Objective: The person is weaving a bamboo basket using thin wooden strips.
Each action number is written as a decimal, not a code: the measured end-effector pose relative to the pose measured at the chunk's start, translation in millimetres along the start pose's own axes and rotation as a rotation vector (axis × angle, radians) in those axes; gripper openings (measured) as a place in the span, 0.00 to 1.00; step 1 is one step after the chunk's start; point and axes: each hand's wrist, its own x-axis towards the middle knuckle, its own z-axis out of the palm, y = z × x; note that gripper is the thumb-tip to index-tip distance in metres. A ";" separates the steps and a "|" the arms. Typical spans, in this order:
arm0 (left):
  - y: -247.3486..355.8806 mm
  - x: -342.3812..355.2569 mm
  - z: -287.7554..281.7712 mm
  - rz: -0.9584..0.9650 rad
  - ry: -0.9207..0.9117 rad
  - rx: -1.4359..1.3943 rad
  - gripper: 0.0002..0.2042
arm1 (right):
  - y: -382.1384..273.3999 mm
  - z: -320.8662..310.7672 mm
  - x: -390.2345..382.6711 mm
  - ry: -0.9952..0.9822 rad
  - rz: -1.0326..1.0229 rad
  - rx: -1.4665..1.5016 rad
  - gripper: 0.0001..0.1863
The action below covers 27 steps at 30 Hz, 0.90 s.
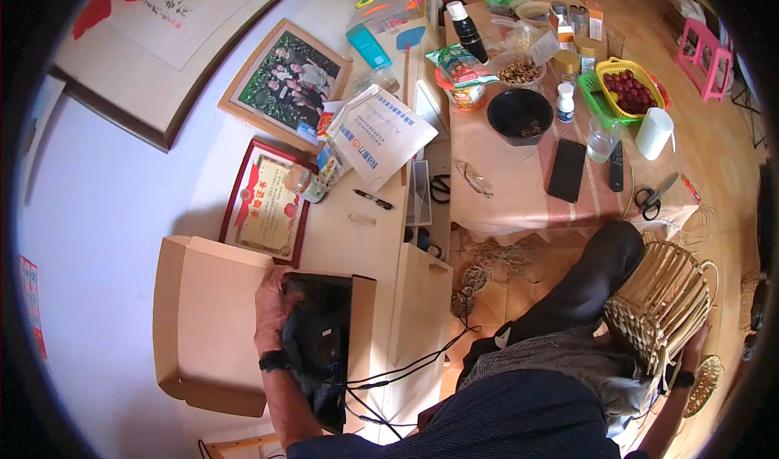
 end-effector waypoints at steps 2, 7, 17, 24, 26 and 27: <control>3.8 -9.1 -24.1 -0.042 0.008 0.102 0.37 | 13.4 32.7 -5.8 -0.003 0.047 0.050 0.29; 3.5 0.2 -40.1 0.093 -0.107 0.219 0.44 | 12.2 32.8 -12.2 -0.079 -0.001 0.013 0.30; 24.4 1.5 -20.0 0.211 -0.269 0.435 0.48 | 18.8 -15.2 -3.0 0.043 -0.036 -0.072 0.31; 15.9 1.2 -19.5 0.223 -0.297 0.486 0.50 | 32.3 -10.2 -5.8 0.103 -0.085 -0.037 0.36; 9.6 -0.1 -11.7 0.219 -0.296 0.498 0.50 | 30.4 -26.1 -0.3 0.081 -0.124 -0.123 0.37; 8.9 -0.2 -13.4 0.229 -0.292 0.506 0.50 | 33.5 -27.4 0.9 0.060 -0.126 -0.172 0.37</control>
